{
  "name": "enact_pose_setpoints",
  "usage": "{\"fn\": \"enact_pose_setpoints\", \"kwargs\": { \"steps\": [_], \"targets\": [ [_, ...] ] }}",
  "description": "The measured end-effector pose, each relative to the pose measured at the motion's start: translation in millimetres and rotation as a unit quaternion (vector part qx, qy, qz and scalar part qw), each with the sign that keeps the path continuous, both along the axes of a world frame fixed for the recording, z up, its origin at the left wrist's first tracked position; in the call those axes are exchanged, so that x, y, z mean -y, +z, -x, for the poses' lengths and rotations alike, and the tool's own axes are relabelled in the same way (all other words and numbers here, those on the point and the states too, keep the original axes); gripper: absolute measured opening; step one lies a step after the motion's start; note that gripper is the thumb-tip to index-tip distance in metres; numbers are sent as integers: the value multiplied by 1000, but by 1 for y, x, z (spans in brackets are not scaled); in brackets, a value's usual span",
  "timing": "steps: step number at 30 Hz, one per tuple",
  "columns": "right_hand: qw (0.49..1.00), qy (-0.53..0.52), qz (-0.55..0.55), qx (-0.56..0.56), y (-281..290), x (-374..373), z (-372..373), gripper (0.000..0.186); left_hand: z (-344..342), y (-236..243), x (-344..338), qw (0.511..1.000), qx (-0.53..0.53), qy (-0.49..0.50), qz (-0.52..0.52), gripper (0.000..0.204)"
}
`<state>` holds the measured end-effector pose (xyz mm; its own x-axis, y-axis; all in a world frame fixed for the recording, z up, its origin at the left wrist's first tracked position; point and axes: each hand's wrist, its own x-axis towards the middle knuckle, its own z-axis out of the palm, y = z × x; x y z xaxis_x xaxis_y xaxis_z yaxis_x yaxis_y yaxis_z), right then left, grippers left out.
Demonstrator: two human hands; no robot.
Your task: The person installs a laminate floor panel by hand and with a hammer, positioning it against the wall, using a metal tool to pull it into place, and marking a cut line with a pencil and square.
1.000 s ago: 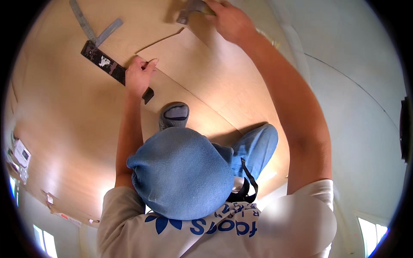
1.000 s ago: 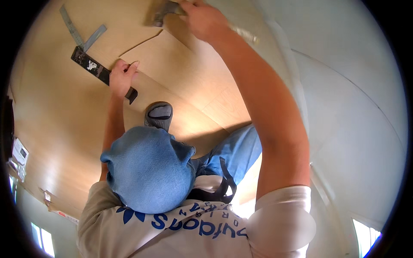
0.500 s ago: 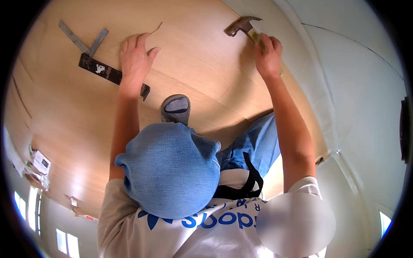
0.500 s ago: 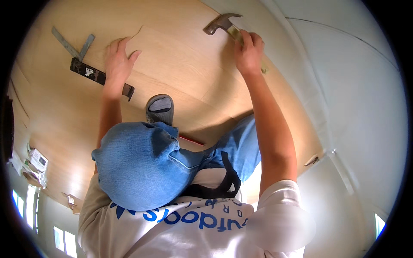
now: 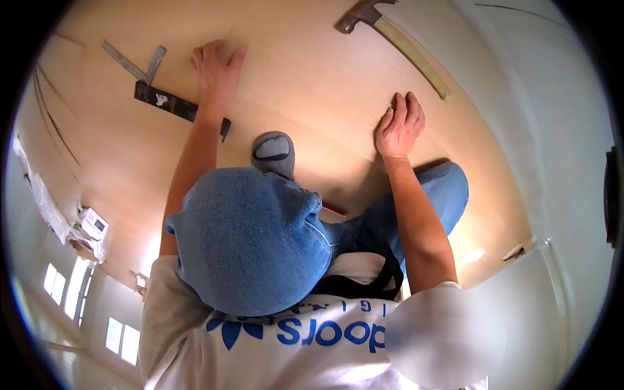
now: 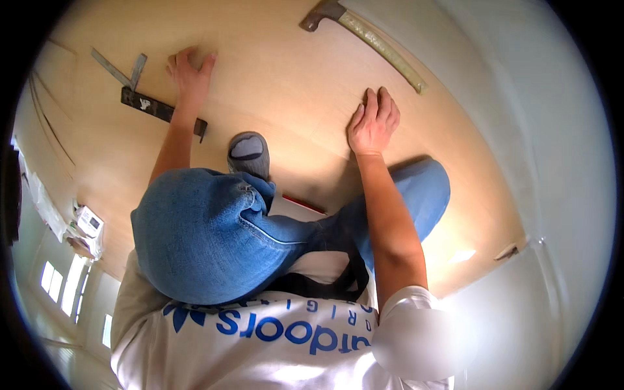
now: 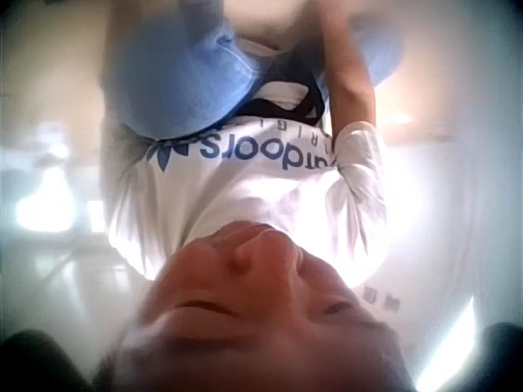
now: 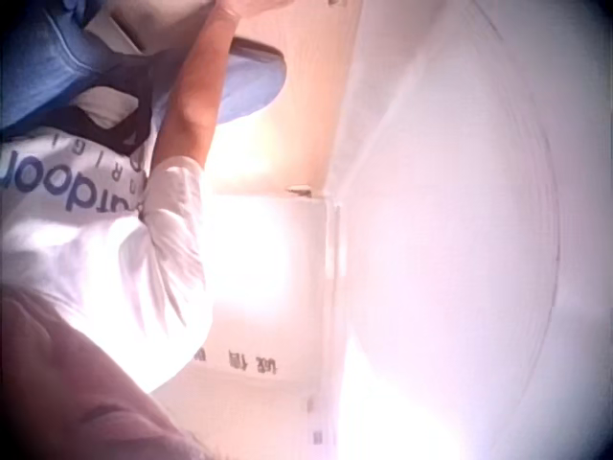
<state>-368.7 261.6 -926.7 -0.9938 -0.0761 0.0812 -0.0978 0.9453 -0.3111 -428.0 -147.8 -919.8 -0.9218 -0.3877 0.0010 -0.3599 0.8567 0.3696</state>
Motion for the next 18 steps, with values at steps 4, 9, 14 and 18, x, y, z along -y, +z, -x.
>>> {"fn": "enact_pose_setpoints", "kwargs": {
  "steps": [4, 9, 14, 18],
  "targets": [
    [1000, 3, 4, -4, 2, -1, 0, 40, -4, 2, -1, 999, -17, -17, 29, 63],
    [1000, 5, 1, 4, 1, -8, -1, 42, -2, -13, -8, 1000, -14, -1, 27, 63],
    [1000, 15, 11, -10, 4, -5, 4, 42, -5, -17, -10, 997, -19, 27, 65, 62],
    [1000, 19, 6, 7, 7, -2, 0, 40, -3, -25, -6, 992, -7, 35, 118, 57]
  ]
}}
